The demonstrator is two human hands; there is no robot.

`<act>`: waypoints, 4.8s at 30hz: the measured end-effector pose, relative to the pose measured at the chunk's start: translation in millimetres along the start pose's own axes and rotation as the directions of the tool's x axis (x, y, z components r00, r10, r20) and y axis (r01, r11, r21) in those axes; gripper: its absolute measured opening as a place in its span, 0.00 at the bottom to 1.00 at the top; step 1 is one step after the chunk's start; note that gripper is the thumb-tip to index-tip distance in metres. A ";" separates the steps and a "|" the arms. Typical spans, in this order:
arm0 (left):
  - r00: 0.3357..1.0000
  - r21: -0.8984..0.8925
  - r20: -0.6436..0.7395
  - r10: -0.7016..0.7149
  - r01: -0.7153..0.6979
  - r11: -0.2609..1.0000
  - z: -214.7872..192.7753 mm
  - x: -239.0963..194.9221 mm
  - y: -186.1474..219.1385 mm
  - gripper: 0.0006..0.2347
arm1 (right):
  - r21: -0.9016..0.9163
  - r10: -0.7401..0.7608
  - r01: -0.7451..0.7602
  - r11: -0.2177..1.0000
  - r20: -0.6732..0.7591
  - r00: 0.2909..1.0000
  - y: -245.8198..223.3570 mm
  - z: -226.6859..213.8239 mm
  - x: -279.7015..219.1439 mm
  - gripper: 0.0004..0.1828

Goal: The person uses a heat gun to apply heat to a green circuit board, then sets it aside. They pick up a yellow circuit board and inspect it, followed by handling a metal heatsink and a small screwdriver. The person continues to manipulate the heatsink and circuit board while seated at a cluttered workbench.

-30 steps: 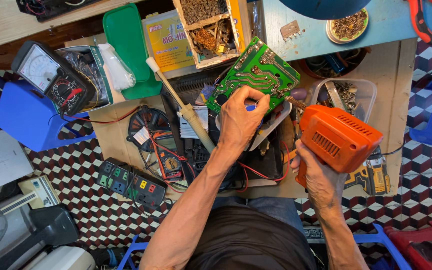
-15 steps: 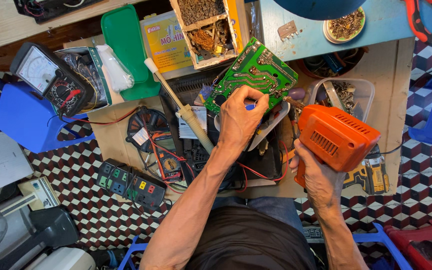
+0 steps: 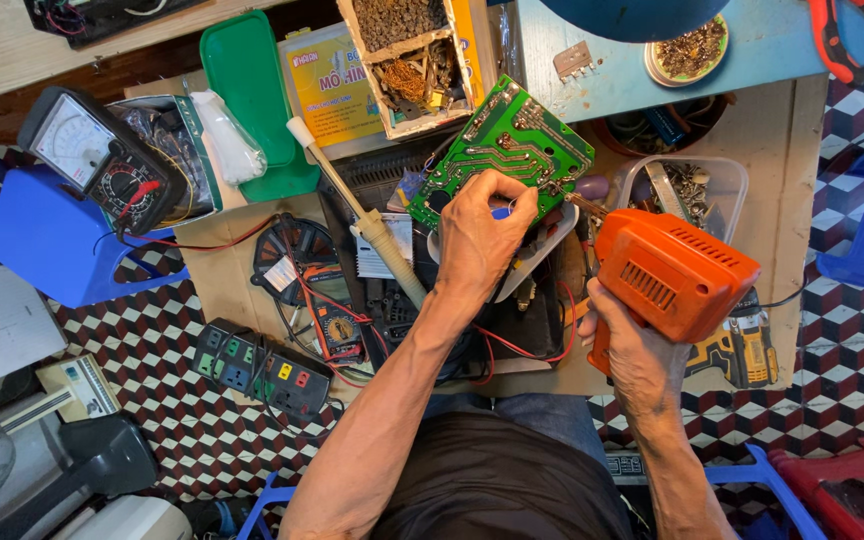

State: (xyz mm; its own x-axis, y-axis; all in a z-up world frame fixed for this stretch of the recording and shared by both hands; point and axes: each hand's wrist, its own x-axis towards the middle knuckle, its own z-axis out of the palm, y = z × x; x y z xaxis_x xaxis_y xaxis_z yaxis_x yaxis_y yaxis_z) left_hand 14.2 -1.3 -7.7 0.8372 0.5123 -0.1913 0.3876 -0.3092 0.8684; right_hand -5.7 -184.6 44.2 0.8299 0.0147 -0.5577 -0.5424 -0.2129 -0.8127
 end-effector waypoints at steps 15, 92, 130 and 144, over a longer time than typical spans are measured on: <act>1.000 -0.003 0.009 0.008 -0.008 1.000 -2.4 -0.3 1.7 0.06 | -0.002 0.012 -0.012 1.000 -0.008 1.000 2.8 -0.2 1.0 0.10; 0.847 -0.548 -0.160 -0.506 0.350 0.759 -98.5 -145.4 -111.2 0.13 | -0.578 -0.287 0.094 0.810 -0.253 0.924 152.7 -138.5 -71.4 0.30; 0.955 0.324 -0.208 0.210 -0.135 0.936 -3.5 -48.4 -41.4 0.52 | -0.288 -0.648 0.640 0.713 0.079 0.757 -67.8 -120.5 176.7 0.34; 0.962 0.422 -0.021 0.272 -0.239 0.875 2.4 -9.6 -50.5 0.62 | 0.014 0.174 -0.183 0.983 -0.390 0.904 166.0 -186.8 -74.2 0.32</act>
State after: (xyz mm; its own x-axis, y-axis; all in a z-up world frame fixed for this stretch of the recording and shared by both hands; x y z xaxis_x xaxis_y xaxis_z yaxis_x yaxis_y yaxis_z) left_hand -12.5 7.5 -50.8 0.9031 0.4250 0.0619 0.3020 -0.7308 0.6121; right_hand -132.9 -403.6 -17.8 0.7071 -0.4044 -0.5801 -0.6871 -0.1987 -0.6989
